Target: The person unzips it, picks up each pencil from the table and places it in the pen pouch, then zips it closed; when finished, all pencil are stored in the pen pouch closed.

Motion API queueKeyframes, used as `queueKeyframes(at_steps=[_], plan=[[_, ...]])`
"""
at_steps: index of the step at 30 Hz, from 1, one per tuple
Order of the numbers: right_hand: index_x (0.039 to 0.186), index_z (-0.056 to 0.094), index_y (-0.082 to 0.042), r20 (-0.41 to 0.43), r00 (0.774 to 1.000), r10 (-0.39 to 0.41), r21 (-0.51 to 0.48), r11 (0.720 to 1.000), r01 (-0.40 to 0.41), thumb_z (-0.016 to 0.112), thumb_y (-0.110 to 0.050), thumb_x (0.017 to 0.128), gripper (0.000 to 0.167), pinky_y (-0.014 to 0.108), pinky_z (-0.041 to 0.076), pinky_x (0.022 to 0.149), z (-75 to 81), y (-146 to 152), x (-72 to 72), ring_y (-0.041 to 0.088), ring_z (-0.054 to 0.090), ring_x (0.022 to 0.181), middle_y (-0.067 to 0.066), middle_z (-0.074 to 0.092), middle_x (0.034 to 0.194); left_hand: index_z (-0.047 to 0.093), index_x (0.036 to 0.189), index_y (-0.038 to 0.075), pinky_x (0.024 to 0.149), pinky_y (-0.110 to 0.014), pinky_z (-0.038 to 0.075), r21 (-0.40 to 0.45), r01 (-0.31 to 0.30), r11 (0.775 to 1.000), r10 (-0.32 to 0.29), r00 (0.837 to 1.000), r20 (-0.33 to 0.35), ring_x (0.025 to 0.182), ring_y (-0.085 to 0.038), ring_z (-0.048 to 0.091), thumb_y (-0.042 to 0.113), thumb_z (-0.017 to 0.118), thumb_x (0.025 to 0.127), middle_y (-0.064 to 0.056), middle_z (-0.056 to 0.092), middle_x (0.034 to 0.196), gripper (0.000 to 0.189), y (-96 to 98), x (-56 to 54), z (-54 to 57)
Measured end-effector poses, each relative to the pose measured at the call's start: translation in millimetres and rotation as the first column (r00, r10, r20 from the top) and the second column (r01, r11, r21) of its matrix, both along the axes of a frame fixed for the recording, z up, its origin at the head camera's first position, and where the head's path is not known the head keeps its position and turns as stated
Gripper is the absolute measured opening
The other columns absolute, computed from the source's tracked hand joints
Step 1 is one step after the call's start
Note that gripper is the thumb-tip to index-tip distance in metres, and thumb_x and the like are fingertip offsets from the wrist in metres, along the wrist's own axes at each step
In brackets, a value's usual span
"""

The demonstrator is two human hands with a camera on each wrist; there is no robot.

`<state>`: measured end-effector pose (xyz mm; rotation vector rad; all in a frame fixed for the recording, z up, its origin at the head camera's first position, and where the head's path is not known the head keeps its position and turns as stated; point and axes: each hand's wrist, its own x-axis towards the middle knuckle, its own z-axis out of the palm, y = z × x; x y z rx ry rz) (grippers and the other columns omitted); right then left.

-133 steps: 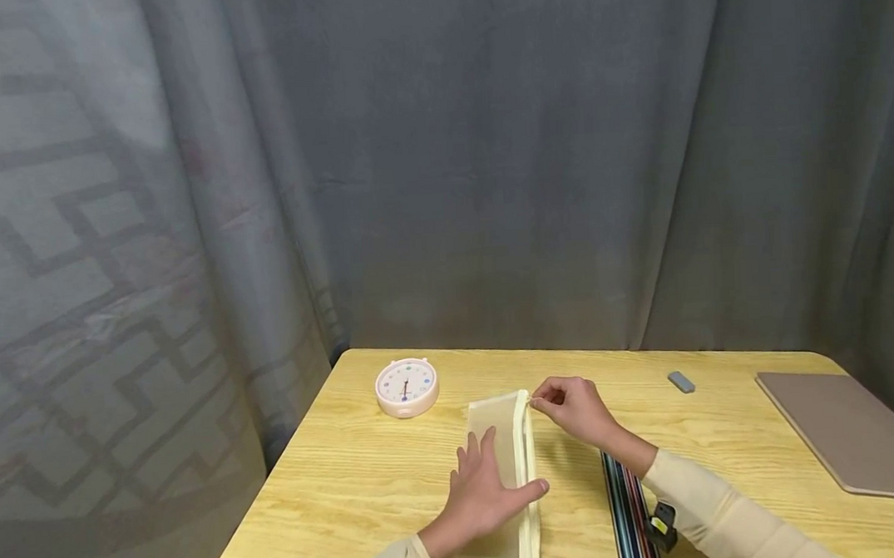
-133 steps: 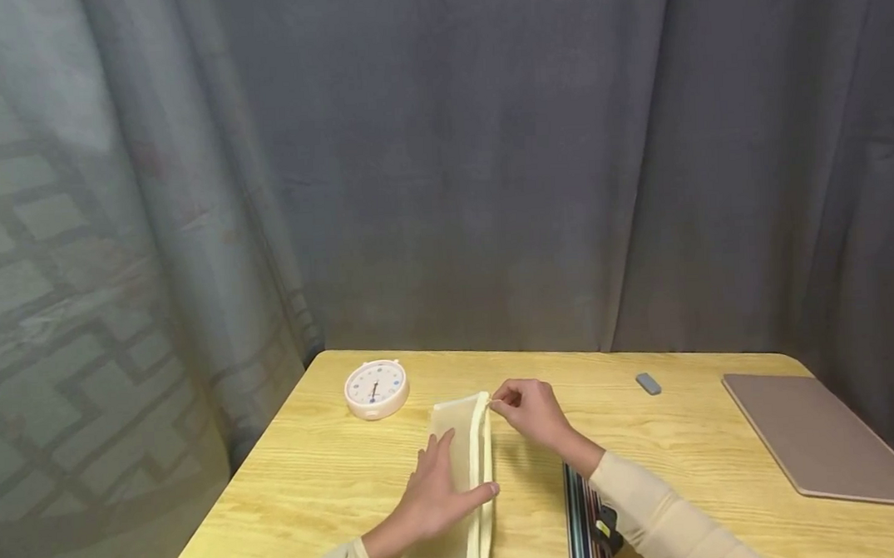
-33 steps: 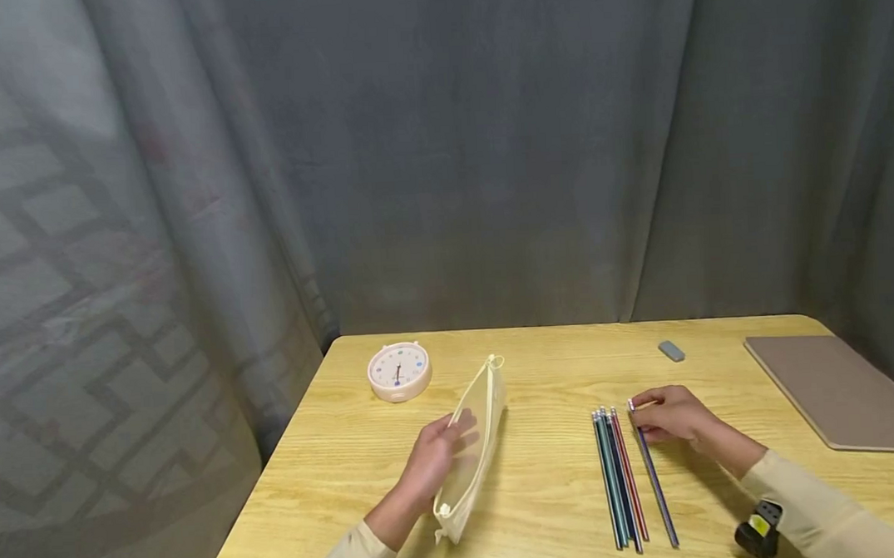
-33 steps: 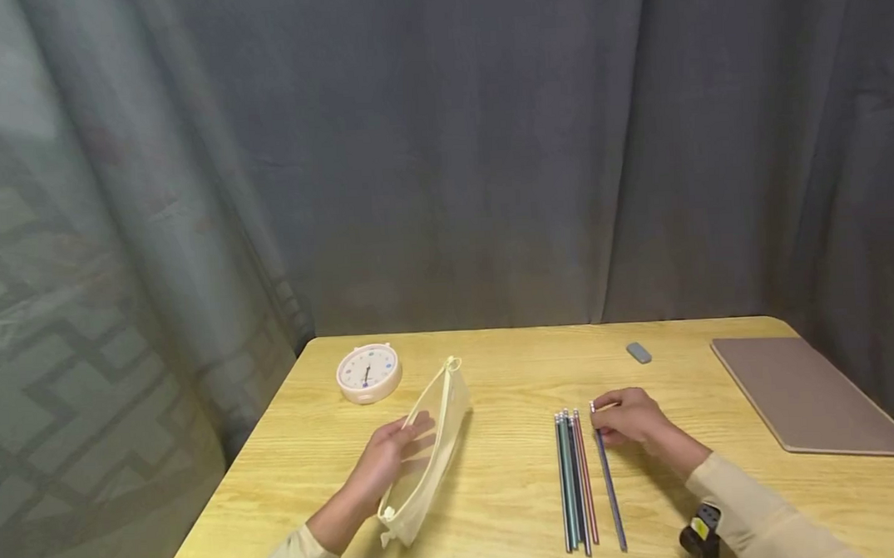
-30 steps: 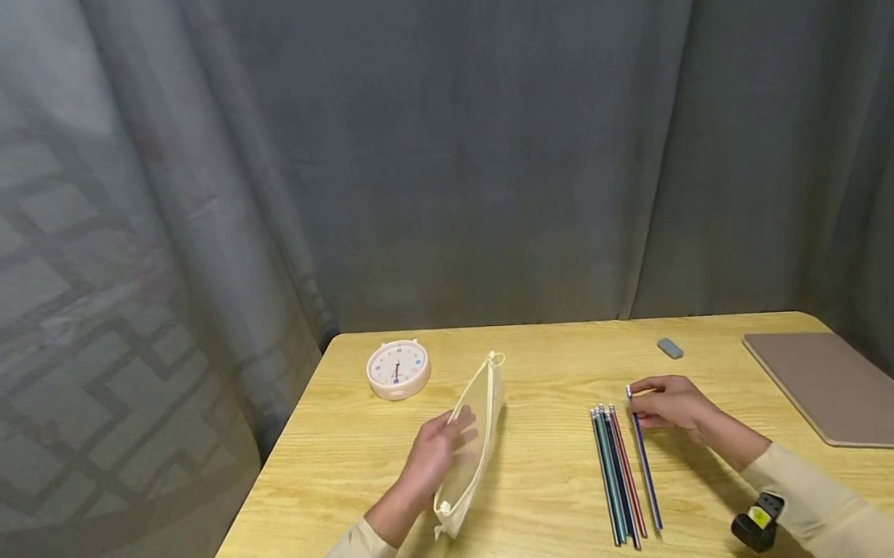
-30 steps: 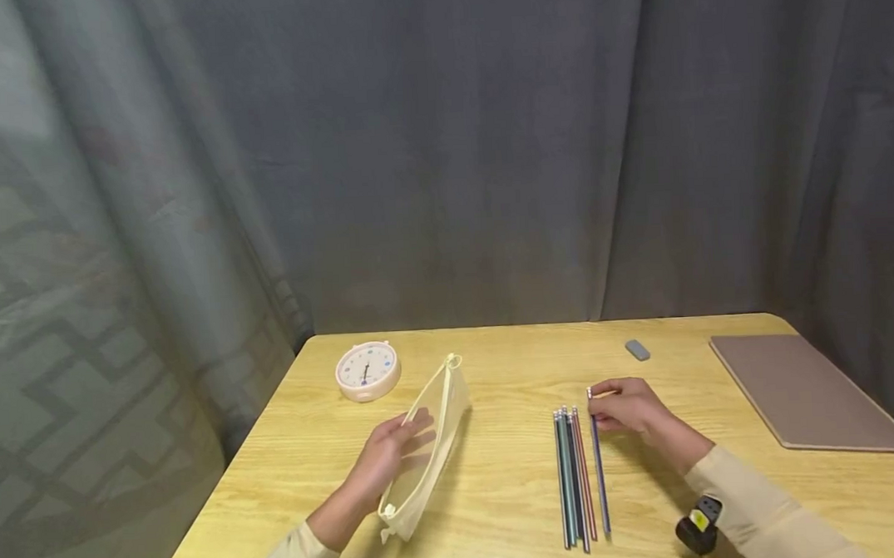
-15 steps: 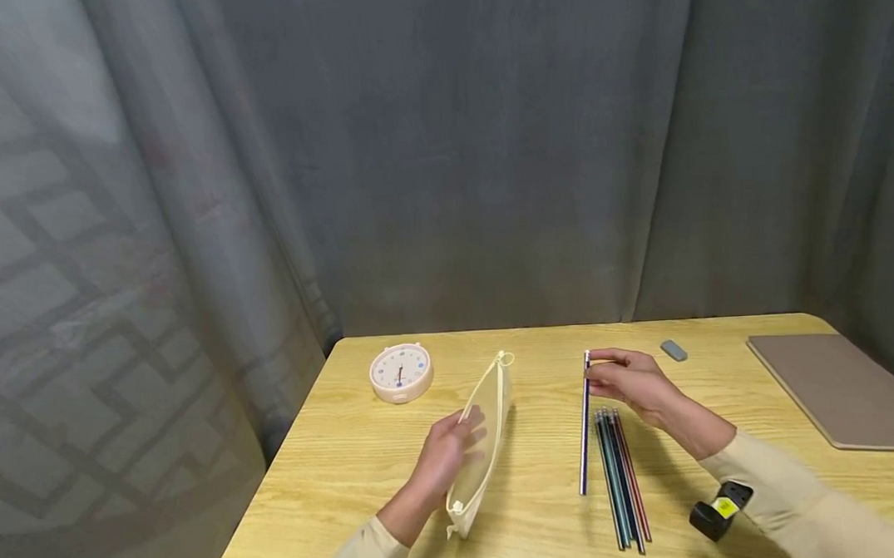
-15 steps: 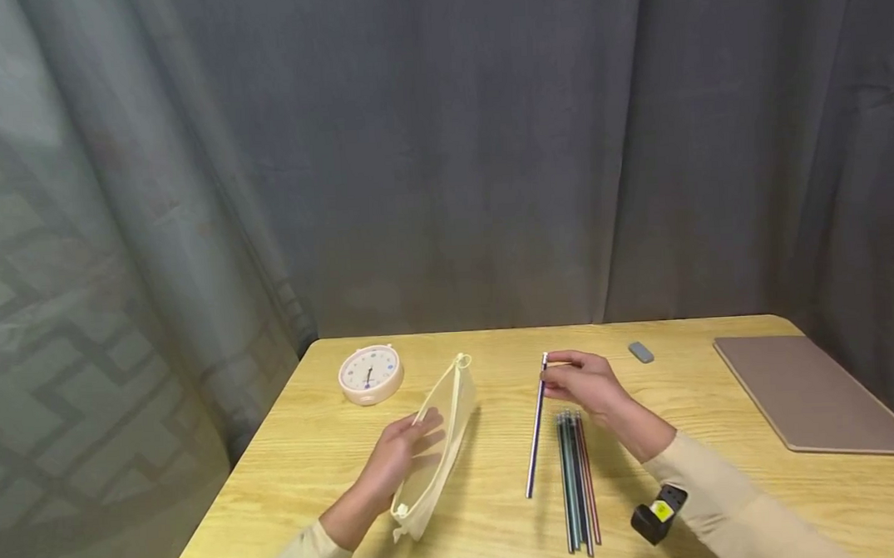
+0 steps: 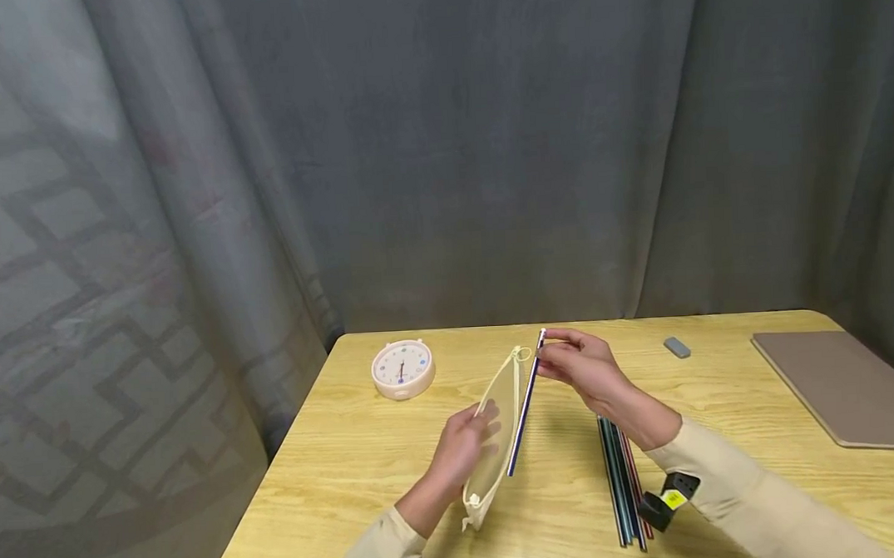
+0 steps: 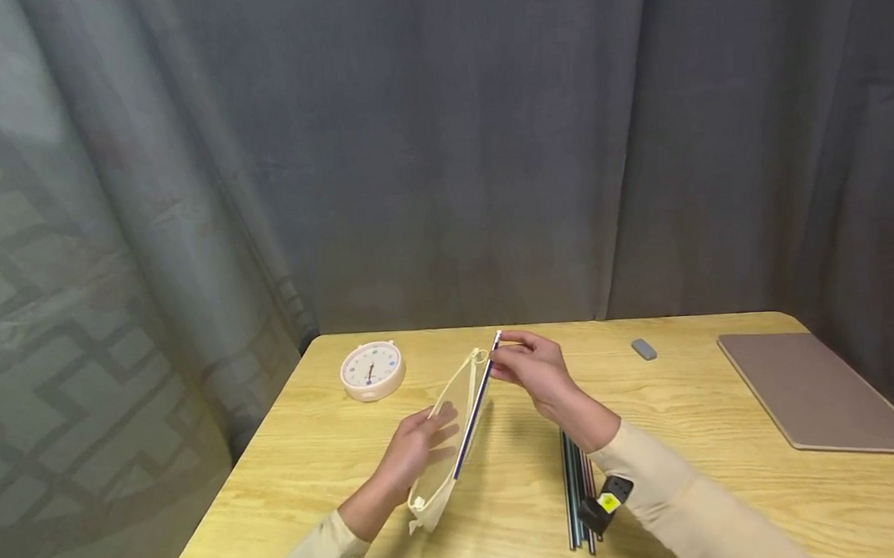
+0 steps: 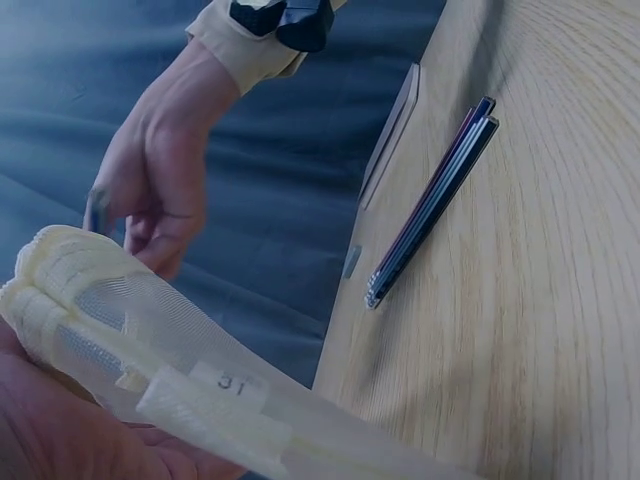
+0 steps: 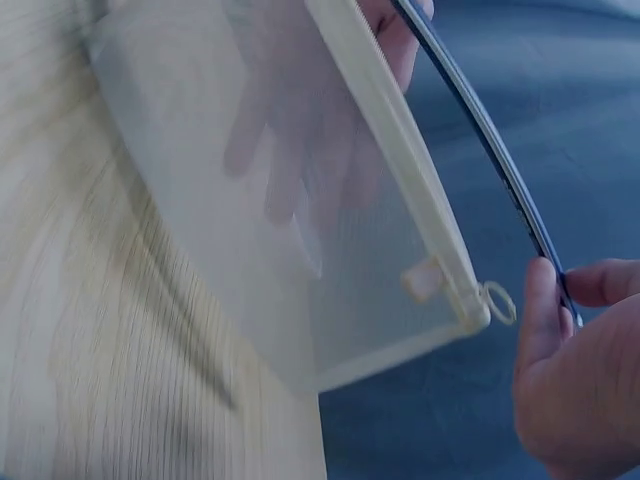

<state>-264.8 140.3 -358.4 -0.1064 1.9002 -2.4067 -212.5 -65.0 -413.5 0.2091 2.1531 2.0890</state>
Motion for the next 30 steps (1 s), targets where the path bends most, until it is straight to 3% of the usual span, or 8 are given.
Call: queueKeyframes(at_steps=[9,15,22,30], plan=[[0.135,0.048,0.014,-0.029,0.996,-0.079,0.059,0.995,0.081,0.060,0.011,0.095,0.043,0.020,0.063,0.072,-2.5,-17.0,3.8,0.004,0.069,0.070,-0.004,0.067,0.084,0.056,0.138,-0.013,0.105,-0.056,0.052,0.018,-0.004,1.000,0.005,1.000,-0.031,0.131,-0.050,0.055,0.019,0.044,0.109,-0.033,0.055,0.142,0.044,8.1,-0.5,1.3],[0.133,0.051,0.015,-0.037,0.994,-0.107,0.082,0.991,0.109,0.061,0.013,0.091,0.043,0.021,0.063,0.069,-4.5,-26.1,11.3,0.006,0.069,0.069,0.002,0.066,0.086,0.060,0.135,-0.011,0.105,-0.057,0.052,-0.033,-0.041,0.999,0.039,0.998,-0.046,0.129,-0.049,0.057,0.020,0.044,0.109,-0.032,0.058,0.140,0.044,9.9,-1.7,2.4],[0.129,0.054,0.014,-0.051,0.991,-0.121,0.098,0.987,0.126,0.061,0.016,0.088,0.041,0.021,0.063,0.067,-7.0,-35.0,16.8,0.006,0.068,0.067,0.010,0.067,0.089,0.058,0.136,-0.012,0.102,-0.056,0.055,-0.016,-0.073,0.997,0.073,0.997,-0.032,0.129,-0.049,0.058,0.018,0.044,0.108,-0.033,0.058,0.139,0.044,11.1,-5.4,1.8],[0.125,0.057,0.013,-0.095,0.985,-0.142,0.164,0.974,0.156,0.063,0.015,0.086,0.040,0.021,0.062,0.066,-8.8,-39.2,19.2,0.003,0.067,0.066,0.011,0.066,0.090,0.065,0.129,-0.008,0.093,-0.049,0.060,-0.021,-0.090,0.996,0.089,0.995,-0.040,0.111,-0.038,0.068,0.023,0.047,0.108,-0.027,0.069,0.123,0.042,13.8,-3.3,4.5]])
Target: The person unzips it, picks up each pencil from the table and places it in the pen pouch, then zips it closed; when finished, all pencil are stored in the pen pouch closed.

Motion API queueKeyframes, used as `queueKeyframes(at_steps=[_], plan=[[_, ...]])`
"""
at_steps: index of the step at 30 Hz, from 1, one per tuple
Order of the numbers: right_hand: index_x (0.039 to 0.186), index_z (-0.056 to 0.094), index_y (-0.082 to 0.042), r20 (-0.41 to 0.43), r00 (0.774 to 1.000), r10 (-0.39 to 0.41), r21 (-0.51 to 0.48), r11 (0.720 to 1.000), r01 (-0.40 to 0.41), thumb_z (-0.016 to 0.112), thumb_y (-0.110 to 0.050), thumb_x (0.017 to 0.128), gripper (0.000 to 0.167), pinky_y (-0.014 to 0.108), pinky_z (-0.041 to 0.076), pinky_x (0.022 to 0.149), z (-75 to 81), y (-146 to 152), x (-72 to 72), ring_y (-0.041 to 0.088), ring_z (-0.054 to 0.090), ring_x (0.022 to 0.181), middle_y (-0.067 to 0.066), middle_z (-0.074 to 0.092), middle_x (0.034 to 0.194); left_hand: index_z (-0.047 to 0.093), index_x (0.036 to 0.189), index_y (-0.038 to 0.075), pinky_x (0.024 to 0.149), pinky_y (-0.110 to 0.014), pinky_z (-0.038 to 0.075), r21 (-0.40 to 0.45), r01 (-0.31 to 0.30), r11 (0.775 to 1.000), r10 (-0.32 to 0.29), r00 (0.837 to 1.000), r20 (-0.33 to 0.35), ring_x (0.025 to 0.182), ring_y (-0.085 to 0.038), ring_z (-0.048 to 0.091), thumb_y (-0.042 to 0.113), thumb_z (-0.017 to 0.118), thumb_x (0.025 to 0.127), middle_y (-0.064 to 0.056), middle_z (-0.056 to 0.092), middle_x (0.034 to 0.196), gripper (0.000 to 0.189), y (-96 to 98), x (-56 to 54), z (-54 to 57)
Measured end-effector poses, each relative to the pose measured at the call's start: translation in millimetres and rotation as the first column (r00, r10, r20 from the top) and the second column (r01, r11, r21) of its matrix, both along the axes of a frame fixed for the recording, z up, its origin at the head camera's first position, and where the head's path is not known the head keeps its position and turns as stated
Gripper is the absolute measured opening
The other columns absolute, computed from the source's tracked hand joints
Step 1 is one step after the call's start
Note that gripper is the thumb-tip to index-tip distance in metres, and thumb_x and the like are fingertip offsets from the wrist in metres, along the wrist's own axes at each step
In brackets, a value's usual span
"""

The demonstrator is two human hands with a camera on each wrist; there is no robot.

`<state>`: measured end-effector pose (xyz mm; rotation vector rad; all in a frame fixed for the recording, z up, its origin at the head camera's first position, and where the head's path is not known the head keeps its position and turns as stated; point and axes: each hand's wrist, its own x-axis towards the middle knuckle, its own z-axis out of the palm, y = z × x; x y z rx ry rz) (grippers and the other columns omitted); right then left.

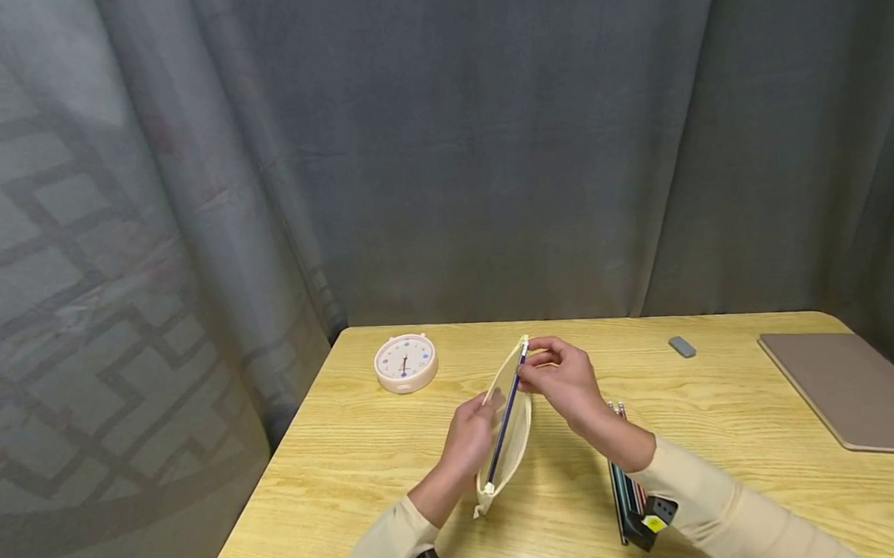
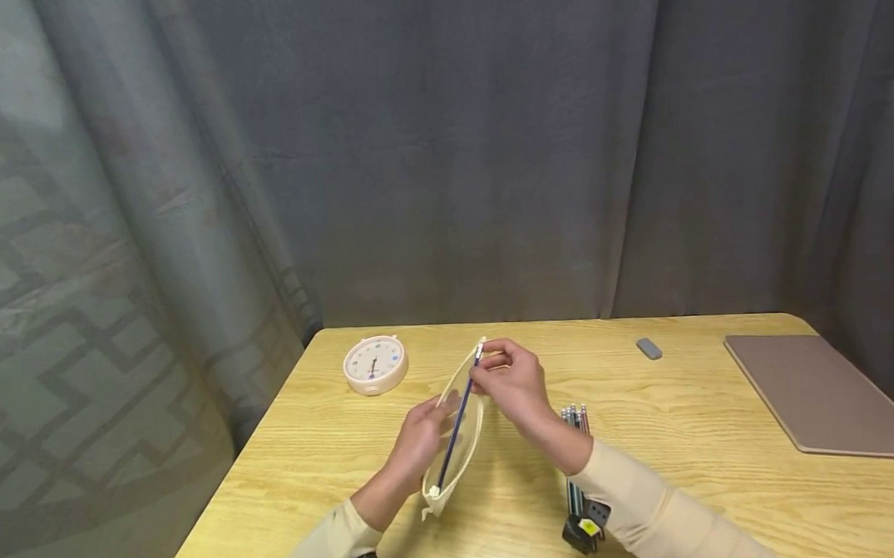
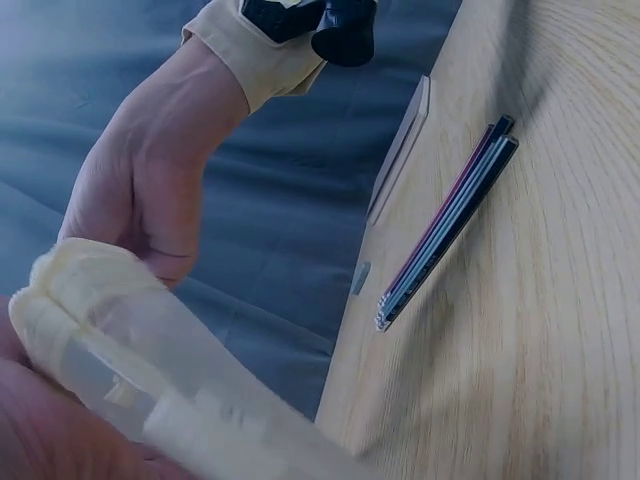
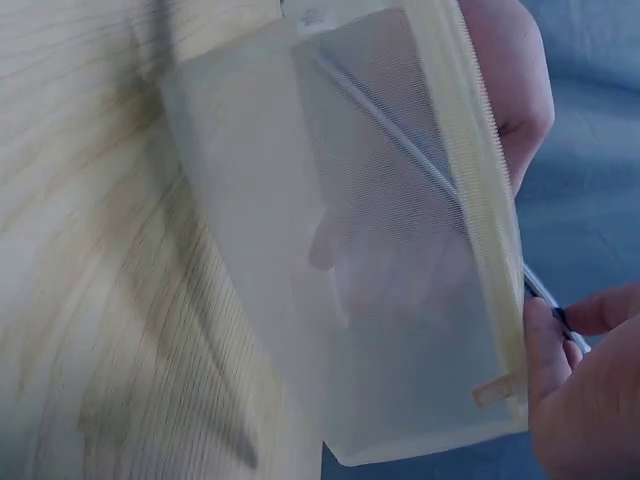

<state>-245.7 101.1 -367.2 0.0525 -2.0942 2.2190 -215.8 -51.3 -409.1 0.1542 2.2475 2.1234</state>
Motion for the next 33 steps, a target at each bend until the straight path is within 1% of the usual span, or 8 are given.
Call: queueKeyframes(at_steps=[5,10,14,16,21,23,28,33], plan=[[0.125,0.058,0.012,-0.011,1.000,-0.001,0.054,0.999,0.002,0.065,0.013,0.085,0.040,0.022,0.063,0.065,-0.9,1.3,1.4,0.004,0.067,0.066,0.011,0.066,0.090,0.060,0.136,-0.010,0.100,-0.053,0.056,-0.006,-0.014,1.000,0.014,1.000,-0.008,0.124,-0.045,0.062,0.019,0.045,0.108,-0.030,0.062,0.135,0.043,0.8,-1.4,0.2],[0.126,0.059,0.013,-0.019,1.000,0.003,0.058,0.998,-0.002,0.064,0.011,0.087,0.039,0.023,0.063,0.066,-0.6,4.4,1.5,0.005,0.067,0.066,0.008,0.065,0.087,0.059,0.137,-0.010,0.101,-0.056,0.055,0.012,-0.016,1.000,0.016,1.000,0.008,0.125,-0.048,0.060,0.019,0.048,0.106,-0.032,0.060,0.138,0.044,0.2,-1.4,-0.5],[0.126,0.057,0.014,0.003,1.000,0.027,0.020,0.999,-0.027,0.064,0.008,0.092,0.035,0.024,0.063,0.066,-1.7,9.7,1.3,0.007,0.067,0.066,0.002,0.065,0.082,0.055,0.140,-0.012,0.103,-0.058,0.054,0.019,-0.012,1.000,0.012,1.000,0.016,0.129,-0.050,0.057,0.017,0.045,0.107,-0.034,0.054,0.144,0.045,-0.3,-1.3,-2.2],[0.127,0.056,0.015,0.016,0.999,0.046,-0.014,0.999,-0.046,0.061,0.005,0.096,0.033,0.024,0.063,0.068,-2.6,14.1,0.6,0.007,0.068,0.068,0.000,0.066,0.081,0.054,0.140,-0.013,0.102,-0.057,0.054,0.026,-0.012,1.000,0.011,1.000,0.023,0.129,-0.051,0.056,0.016,0.044,0.107,-0.034,0.054,0.144,0.045,-0.5,-1.0,-2.8],[0.128,0.053,0.013,0.064,0.993,0.103,-0.046,0.994,-0.100,0.054,-0.009,0.105,0.031,0.023,0.063,0.072,-7.6,35.5,-4.6,0.007,0.068,0.074,0.002,0.064,0.090,0.051,0.142,-0.013,0.103,-0.055,0.054,0.039,-0.008,0.999,0.006,0.999,0.054,0.131,-0.049,0.055,0.014,0.042,0.107,-0.031,0.051,0.148,0.045,-2.9,-0.1,-3.6],[0.126,0.054,0.011,0.093,0.988,0.127,-0.049,0.991,-0.123,0.053,-0.014,0.107,0.031,0.022,0.063,0.072,-11.6,47.3,-7.6,0.007,0.069,0.074,0.003,0.061,0.093,0.051,0.142,-0.013,0.105,-0.055,0.053,0.048,-0.008,0.999,0.005,0.998,0.067,0.133,-0.049,0.054,0.014,0.043,0.107,-0.029,0.049,0.151,0.045,-4.1,0.0,-3.5],[0.125,0.056,0.007,0.184,0.970,0.160,-0.065,0.986,-0.150,0.053,-0.017,0.106,0.030,0.023,0.063,0.072,-27.9,80.6,-14.6,0.008,0.070,0.074,0.001,0.064,0.092,0.050,0.142,-0.014,0.106,-0.056,0.052,0.067,-0.001,0.998,-0.004,0.996,0.084,0.135,-0.048,0.053,0.013,0.043,0.107,-0.028,0.045,0.155,0.045,-7.7,-0.6,-2.0],[0.135,0.046,0.017,0.239,0.961,0.139,0.038,0.988,-0.152,0.051,-0.019,0.106,0.046,0.022,0.063,0.070,-51.4,112.8,-18.5,0.007,0.070,0.073,0.001,0.064,0.093,0.048,0.143,-0.014,0.106,-0.055,0.053,0.082,0.013,0.997,-0.020,0.996,0.091,0.136,-0.048,0.052,0.014,0.042,0.107,-0.028,0.043,0.156,0.046,-13.4,-0.9,1.6]])
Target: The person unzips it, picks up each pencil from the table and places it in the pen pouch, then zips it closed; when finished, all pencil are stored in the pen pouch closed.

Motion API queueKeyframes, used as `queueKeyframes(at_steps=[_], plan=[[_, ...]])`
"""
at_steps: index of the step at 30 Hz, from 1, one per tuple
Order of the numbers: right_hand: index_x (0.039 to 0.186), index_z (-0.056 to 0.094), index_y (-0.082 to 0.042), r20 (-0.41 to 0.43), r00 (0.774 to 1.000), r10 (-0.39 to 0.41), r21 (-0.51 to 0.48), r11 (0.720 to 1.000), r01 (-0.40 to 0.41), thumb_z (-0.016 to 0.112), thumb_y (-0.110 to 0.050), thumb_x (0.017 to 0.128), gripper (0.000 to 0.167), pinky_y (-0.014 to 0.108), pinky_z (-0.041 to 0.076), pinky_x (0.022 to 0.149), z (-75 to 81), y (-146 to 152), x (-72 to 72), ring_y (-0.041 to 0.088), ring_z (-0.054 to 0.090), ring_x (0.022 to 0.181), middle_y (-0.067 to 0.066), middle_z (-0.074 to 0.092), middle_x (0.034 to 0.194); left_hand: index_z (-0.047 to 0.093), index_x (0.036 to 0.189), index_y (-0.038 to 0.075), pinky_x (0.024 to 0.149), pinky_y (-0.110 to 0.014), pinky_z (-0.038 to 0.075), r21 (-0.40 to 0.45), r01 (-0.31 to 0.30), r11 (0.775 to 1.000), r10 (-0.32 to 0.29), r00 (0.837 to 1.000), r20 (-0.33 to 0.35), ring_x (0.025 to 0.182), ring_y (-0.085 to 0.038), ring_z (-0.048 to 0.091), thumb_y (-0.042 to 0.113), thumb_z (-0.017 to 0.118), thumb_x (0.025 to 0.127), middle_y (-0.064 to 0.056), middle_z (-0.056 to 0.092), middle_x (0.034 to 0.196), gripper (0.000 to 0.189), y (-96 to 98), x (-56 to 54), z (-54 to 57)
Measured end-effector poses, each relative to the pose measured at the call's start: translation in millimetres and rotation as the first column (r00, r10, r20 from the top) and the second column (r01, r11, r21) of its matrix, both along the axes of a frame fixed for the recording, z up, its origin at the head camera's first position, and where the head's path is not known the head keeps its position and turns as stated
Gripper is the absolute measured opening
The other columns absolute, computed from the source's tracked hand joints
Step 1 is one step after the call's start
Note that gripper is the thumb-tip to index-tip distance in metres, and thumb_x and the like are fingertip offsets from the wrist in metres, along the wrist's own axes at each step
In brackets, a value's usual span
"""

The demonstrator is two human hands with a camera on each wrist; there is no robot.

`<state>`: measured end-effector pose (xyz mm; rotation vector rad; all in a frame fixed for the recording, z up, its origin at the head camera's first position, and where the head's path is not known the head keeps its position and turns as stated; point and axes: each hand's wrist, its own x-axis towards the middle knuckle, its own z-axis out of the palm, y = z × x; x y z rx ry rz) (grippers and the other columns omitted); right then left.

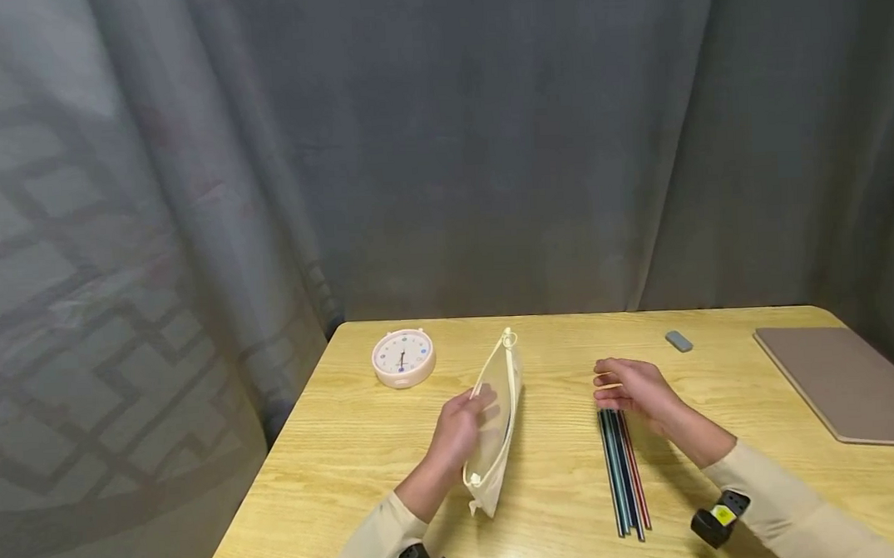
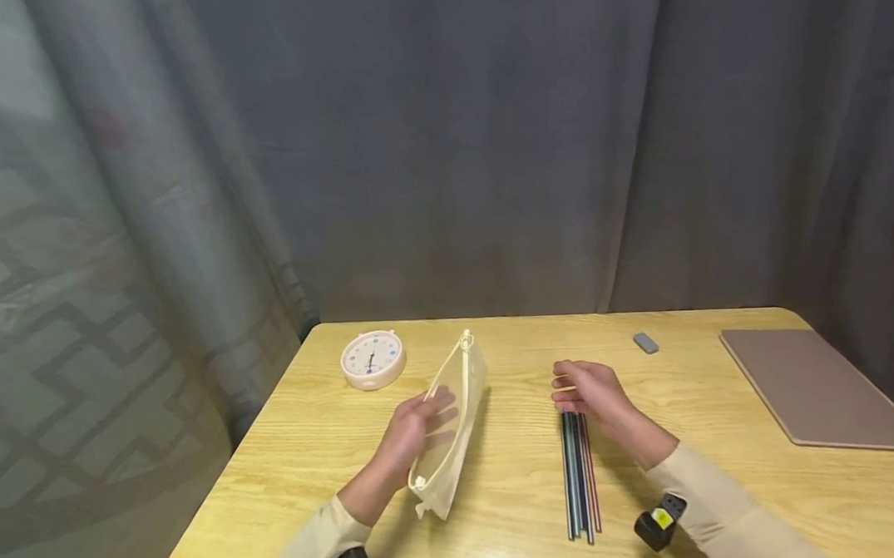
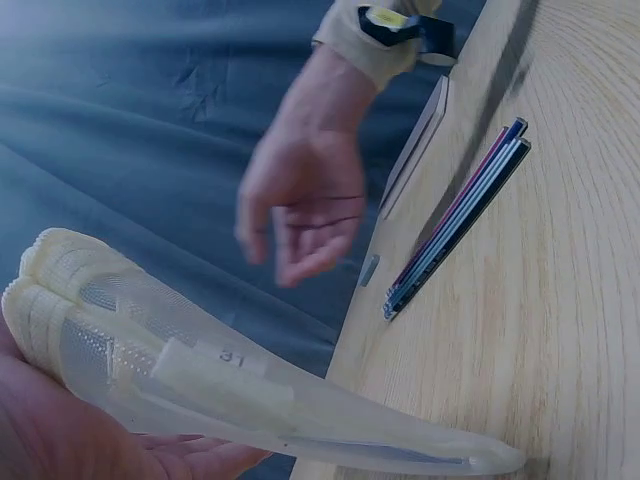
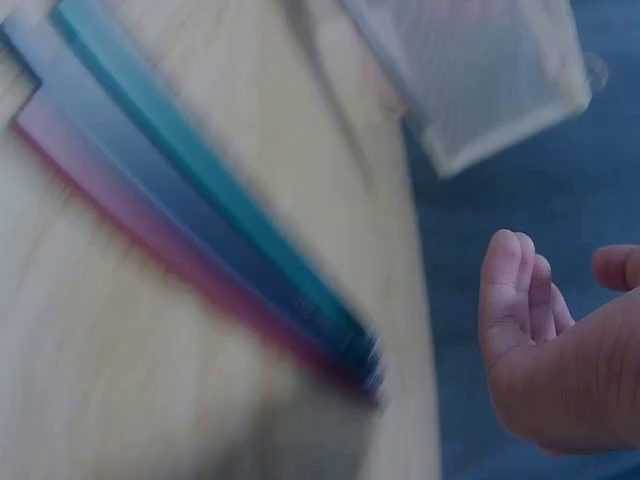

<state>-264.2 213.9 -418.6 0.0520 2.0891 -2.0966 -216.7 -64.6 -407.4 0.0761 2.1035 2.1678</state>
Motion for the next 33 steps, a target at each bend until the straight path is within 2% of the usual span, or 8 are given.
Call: queueKeyframes(at_steps=[3,8,16,25,33], plan=[[0.135,0.043,0.022,0.014,1.000,0.024,0.083,0.996,-0.025,0.050,-0.017,0.107,0.048,0.021,0.062,0.068,-15.4,13.4,0.0,0.006,0.069,0.069,0.001,0.065,0.089,0.047,0.144,-0.014,0.105,-0.054,0.054,-0.008,-0.004,1.000,0.004,1.000,0.004,0.135,-0.048,0.052,0.016,0.044,0.106,-0.030,0.044,0.155,0.048,-4.9,1.2,0.8],[0.123,0.053,0.020,0.038,0.999,0.029,0.183,0.982,-0.035,0.058,-0.016,0.105,0.040,0.022,0.062,0.064,-30.4,22.5,2.3,0.007,0.067,0.066,0.001,0.067,0.082,0.047,0.144,-0.014,0.104,-0.054,0.054,-0.013,-0.018,1.000,0.018,1.000,0.012,0.134,-0.048,0.053,0.016,0.045,0.107,-0.030,0.045,0.154,0.048,-11.1,4.5,1.3],[0.120,0.058,0.020,0.068,0.998,0.014,0.269,0.963,-0.032,0.062,-0.016,0.103,0.041,0.023,0.062,0.062,-36.0,31.8,3.0,0.008,0.066,0.065,0.002,0.068,0.080,0.047,0.145,-0.012,0.106,-0.052,0.053,-0.001,-0.003,1.000,0.003,1.000,0.027,0.135,-0.047,0.052,0.016,0.041,0.107,-0.029,0.044,0.155,0.048,-10.4,6.9,1.3],[0.117,0.059,0.022,0.017,1.000,0.018,0.389,0.921,-0.024,0.068,0.001,0.093,0.034,0.025,0.062,0.061,-41.1,36.4,1.5,0.010,0.066,0.067,0.004,0.072,0.081,0.048,0.144,-0.012,0.106,-0.052,0.053,0.009,0.006,1.000,-0.006,0.999,0.033,0.136,-0.047,0.052,0.016,0.042,0.107,-0.028,0.043,0.157,0.047,-9.3,7.9,-0.5],[0.109,0.062,0.019,-0.018,1.000,-0.004,0.459,0.888,0.012,0.074,0.001,0.086,0.031,0.027,0.062,0.058,-39.3,36.2,1.7,0.011,0.067,0.062,0.004,0.072,0.076,0.045,0.146,-0.012,0.109,-0.053,0.051,0.024,0.029,0.999,-0.030,0.999,0.042,0.138,-0.047,0.050,0.015,0.039,0.107,-0.027,0.041,0.158,0.048,-8.4,6.8,0.3]])
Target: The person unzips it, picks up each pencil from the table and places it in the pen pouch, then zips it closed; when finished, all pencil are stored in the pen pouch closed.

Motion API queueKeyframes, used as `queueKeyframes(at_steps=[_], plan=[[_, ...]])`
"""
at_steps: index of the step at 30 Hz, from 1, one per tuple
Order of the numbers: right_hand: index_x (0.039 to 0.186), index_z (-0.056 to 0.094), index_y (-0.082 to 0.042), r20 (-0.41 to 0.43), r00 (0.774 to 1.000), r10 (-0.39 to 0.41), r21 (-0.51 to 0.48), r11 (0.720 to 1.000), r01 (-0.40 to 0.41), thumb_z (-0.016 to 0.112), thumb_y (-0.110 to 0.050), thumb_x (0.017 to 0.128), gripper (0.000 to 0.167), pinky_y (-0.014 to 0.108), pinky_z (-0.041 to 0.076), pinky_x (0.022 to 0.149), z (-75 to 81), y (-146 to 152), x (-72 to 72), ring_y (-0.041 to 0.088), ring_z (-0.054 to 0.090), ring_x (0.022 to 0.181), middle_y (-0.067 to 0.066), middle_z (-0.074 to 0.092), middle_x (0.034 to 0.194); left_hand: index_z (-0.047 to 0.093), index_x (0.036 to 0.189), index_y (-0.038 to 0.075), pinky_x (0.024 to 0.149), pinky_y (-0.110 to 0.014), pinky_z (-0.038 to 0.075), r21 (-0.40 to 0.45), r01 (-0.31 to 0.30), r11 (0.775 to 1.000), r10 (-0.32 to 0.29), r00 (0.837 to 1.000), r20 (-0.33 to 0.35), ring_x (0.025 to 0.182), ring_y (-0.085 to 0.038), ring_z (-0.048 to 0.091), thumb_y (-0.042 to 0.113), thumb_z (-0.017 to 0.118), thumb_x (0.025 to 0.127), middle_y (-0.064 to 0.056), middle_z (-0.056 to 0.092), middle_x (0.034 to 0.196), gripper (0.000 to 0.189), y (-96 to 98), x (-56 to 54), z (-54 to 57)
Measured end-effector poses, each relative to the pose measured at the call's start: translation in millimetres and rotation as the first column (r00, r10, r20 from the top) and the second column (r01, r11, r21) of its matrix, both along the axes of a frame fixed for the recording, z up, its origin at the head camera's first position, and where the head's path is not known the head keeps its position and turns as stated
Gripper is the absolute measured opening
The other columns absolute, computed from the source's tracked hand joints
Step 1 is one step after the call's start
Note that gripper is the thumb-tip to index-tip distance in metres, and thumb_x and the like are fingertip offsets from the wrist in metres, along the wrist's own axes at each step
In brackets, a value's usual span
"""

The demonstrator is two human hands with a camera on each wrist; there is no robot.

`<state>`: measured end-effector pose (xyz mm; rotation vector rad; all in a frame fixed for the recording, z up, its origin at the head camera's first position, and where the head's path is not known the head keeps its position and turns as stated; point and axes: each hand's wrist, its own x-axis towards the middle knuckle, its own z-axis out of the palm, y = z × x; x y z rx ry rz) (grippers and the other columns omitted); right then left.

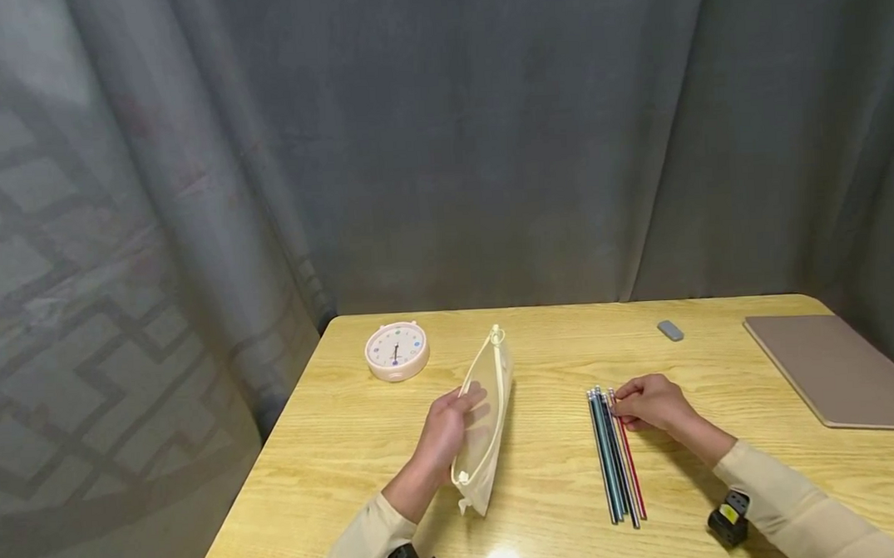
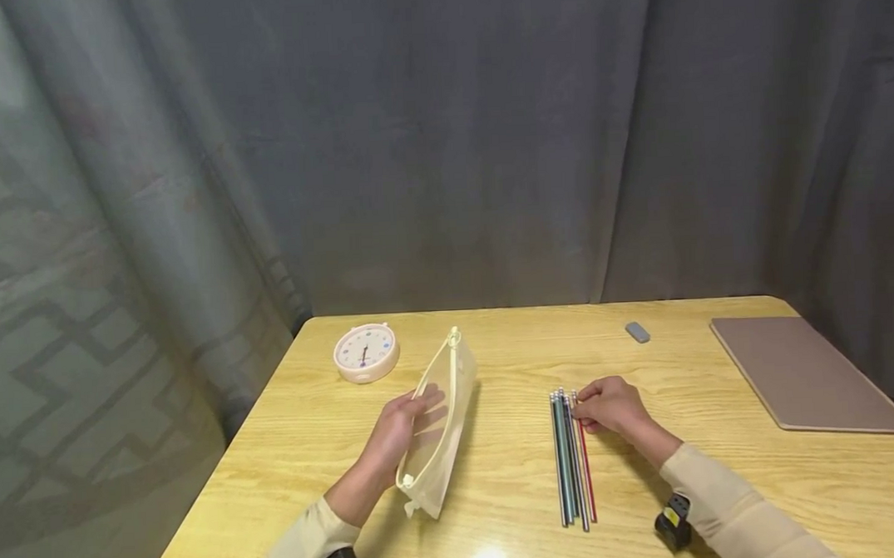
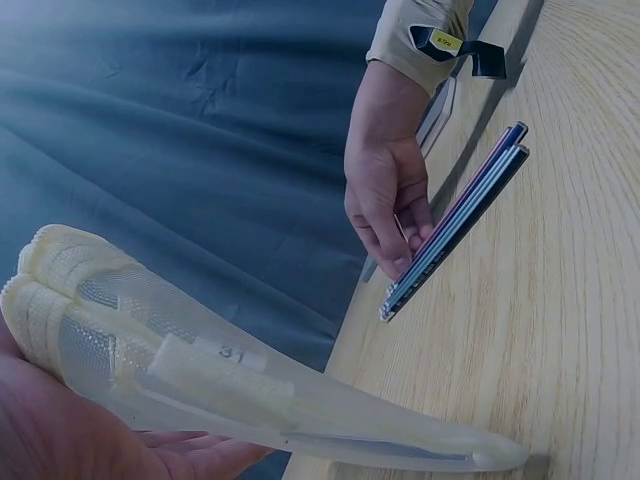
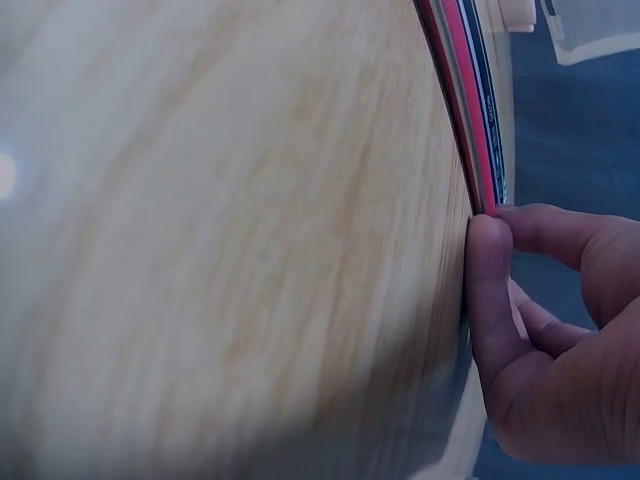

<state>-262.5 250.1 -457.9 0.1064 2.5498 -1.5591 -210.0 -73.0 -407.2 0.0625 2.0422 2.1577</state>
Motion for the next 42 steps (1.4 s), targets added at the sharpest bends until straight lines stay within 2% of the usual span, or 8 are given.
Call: queueKeyframes(at_steps=[6,12,15,18,21,24,32,42], plan=[[0.112,0.065,0.019,-0.081,0.996,0.025,0.128,0.992,-0.014,0.077,-0.003,0.082,0.039,0.030,0.063,0.058,0.2,-3.5,-0.4,0.015,0.070,0.062,0.004,0.071,0.074,0.045,0.146,-0.012,0.108,-0.054,0.051,0.000,-0.001,1.000,0.001,1.000,-0.015,0.138,-0.048,0.049,0.015,0.040,0.108,-0.029,0.041,0.157,0.048,0.6,-2.1,-1.2],[0.114,0.066,0.018,-0.217,0.969,0.121,0.325,0.945,-0.045,0.074,-0.001,0.078,0.042,0.030,0.052,0.054,-3.5,-8.3,3.0,0.015,0.063,0.059,0.003,0.070,0.073,0.046,0.147,-0.012,0.109,-0.054,0.050,0.001,-0.008,1.000,0.008,1.000,-0.008,0.138,-0.048,0.049,0.016,0.043,0.107,-0.029,0.042,0.157,0.049,1.0,-1.9,-5.0],[0.118,0.066,0.017,-0.216,0.968,0.130,0.346,0.937,-0.049,0.071,0.001,0.078,0.043,0.029,0.049,0.052,-8.6,-9.3,6.3,0.015,0.060,0.060,0.004,0.070,0.076,0.046,0.146,-0.012,0.109,-0.054,0.051,-0.003,-0.008,1.000,0.008,1.000,0.001,0.138,-0.048,0.049,0.017,0.046,0.106,-0.028,0.042,0.157,0.050,0.5,-0.4,-8.9],[0.125,0.062,0.017,-0.154,0.982,0.105,0.272,0.960,-0.060,0.067,0.001,0.082,0.046,0.030,0.056,0.054,-13.7,-8.0,8.1,0.015,0.063,0.064,0.007,0.070,0.083,0.047,0.146,-0.011,0.108,-0.055,0.051,-0.015,-0.015,1.000,0.015,1.000,0.012,0.137,-0.048,0.050,0.018,0.047,0.105,-0.029,0.044,0.155,0.050,-0.8,1.7,-12.6],[0.133,0.052,0.020,-0.068,0.994,0.084,0.119,0.990,-0.075,0.063,0.000,0.089,0.050,0.033,0.062,0.060,-16.2,-3.6,7.1,0.018,0.068,0.069,0.012,0.070,0.089,0.050,0.144,-0.011,0.106,-0.055,0.052,-0.030,-0.024,0.999,0.025,1.000,0.010,0.135,-0.048,0.052,0.021,0.047,0.106,-0.030,0.048,0.152,0.049,-1.1,2.2,-15.2],[0.140,0.044,0.022,-0.011,0.997,0.072,-0.036,0.997,-0.072,0.061,0.000,0.094,0.054,0.032,0.064,0.064,-15.1,2.1,4.1,0.017,0.068,0.073,0.013,0.069,0.092,0.051,0.142,-0.011,0.105,-0.054,0.053,-0.027,-0.028,0.999,0.028,1.000,0.007,0.134,-0.048,0.053,0.022,0.047,0.107,-0.031,0.051,0.148,0.049,-0.7,1.8,-16.4],[0.149,0.030,0.020,-0.090,0.995,0.044,-0.279,0.958,-0.068,0.057,0.000,0.100,0.060,0.027,0.064,0.076,-0.6,3.9,-2.3,0.009,0.070,0.081,0.007,0.069,0.101,0.050,0.143,-0.011,0.105,-0.055,0.053,-0.021,-0.031,0.999,0.031,0.999,-0.014,0.134,-0.049,0.052,0.020,0.046,0.107,-0.031,0.049,0.150,0.048,0.3,-0.6,-17.1],[0.155,0.022,0.014,-0.138,0.990,-0.024,-0.495,0.868,-0.048,0.055,-0.004,0.104,0.064,0.021,0.062,0.082,32.0,-14.7,-10.7,0.002,0.069,0.087,-0.005,0.066,0.095,0.046,0.146,-0.012,0.106,-0.055,0.052,-0.011,-0.021,1.000,0.020,0.999,-0.045,0.136,-0.049,0.051,0.017,0.043,0.106,-0.030,0.045,0.154,0.049,2.6,-4.2,-13.8]])
